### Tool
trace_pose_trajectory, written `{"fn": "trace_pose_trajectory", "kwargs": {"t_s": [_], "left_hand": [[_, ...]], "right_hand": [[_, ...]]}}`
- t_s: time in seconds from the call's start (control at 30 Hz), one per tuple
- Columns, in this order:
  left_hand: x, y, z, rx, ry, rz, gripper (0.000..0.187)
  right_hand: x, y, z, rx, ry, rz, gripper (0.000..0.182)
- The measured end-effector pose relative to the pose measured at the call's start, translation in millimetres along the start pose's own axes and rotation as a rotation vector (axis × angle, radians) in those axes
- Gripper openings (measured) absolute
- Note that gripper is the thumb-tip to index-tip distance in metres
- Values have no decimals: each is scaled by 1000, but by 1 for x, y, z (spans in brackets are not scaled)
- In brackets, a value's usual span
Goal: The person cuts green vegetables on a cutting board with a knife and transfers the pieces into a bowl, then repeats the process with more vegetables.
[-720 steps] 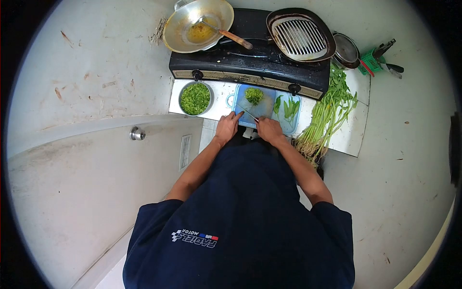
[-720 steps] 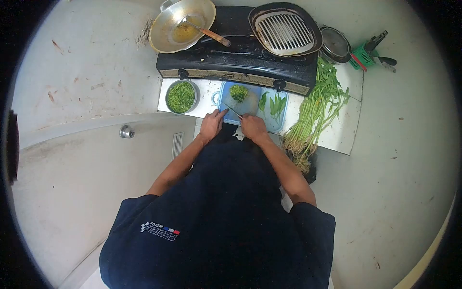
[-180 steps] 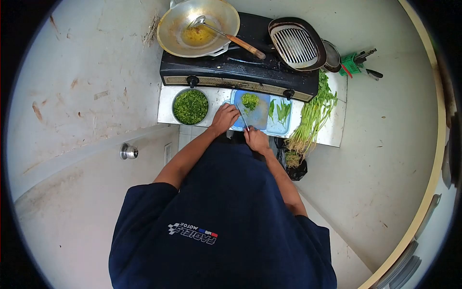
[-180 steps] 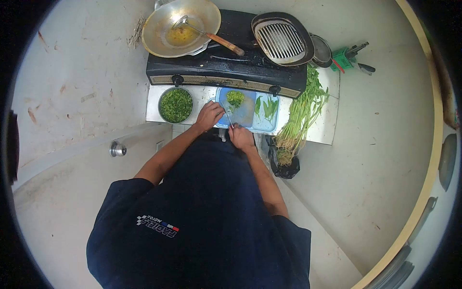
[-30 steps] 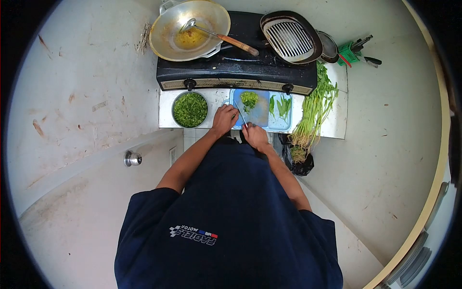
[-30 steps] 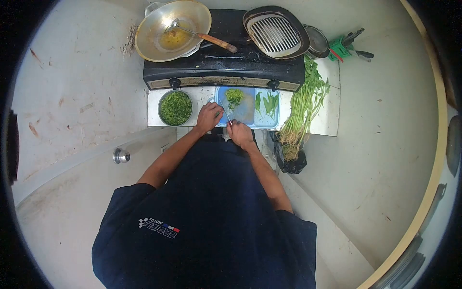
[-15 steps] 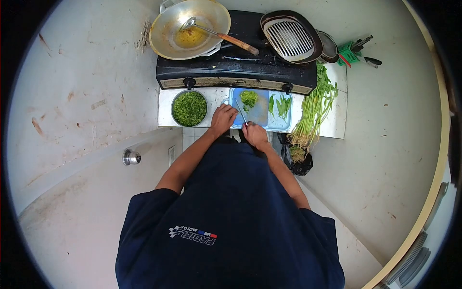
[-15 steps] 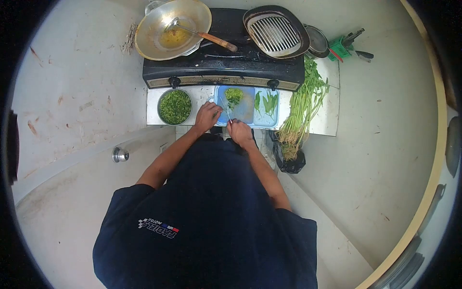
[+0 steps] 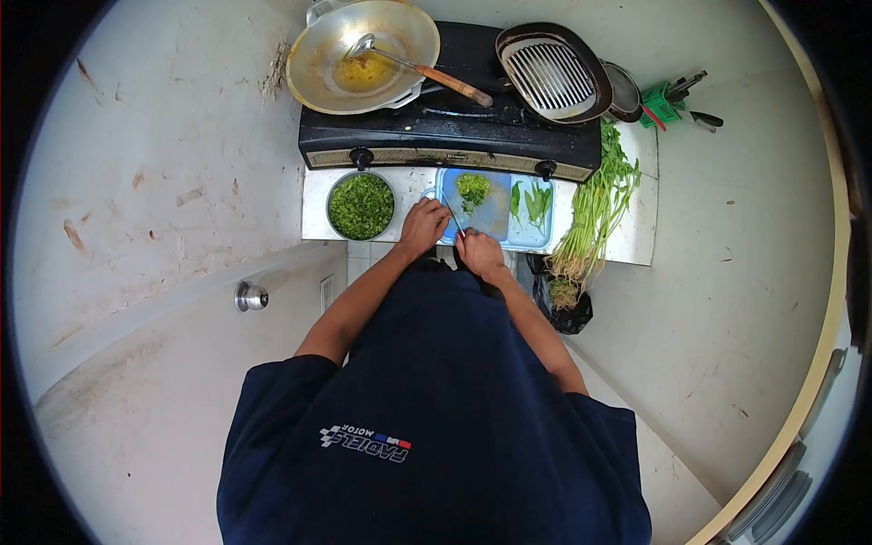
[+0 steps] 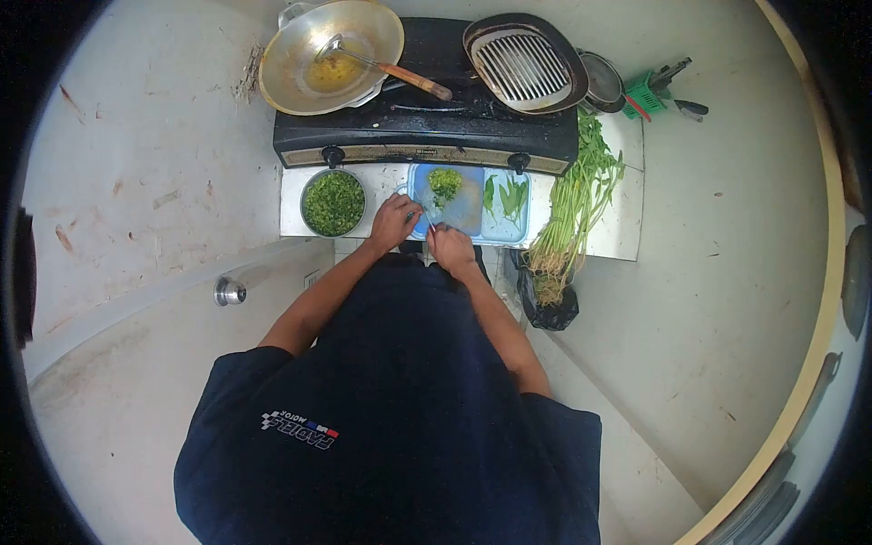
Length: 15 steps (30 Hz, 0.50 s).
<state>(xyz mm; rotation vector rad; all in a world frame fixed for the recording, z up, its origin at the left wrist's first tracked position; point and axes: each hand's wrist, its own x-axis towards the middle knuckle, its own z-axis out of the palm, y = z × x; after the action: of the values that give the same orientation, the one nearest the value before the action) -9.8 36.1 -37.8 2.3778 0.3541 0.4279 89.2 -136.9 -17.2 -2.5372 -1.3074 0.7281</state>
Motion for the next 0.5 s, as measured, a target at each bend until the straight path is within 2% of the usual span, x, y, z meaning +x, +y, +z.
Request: {"fn": "trace_pose_trajectory", "kwargs": {"t_s": [0.5], "left_hand": [[-2,-2,-2,29,-37,-16,9]], "right_hand": [[-8,7,-7,46,-2,36,45]]}}
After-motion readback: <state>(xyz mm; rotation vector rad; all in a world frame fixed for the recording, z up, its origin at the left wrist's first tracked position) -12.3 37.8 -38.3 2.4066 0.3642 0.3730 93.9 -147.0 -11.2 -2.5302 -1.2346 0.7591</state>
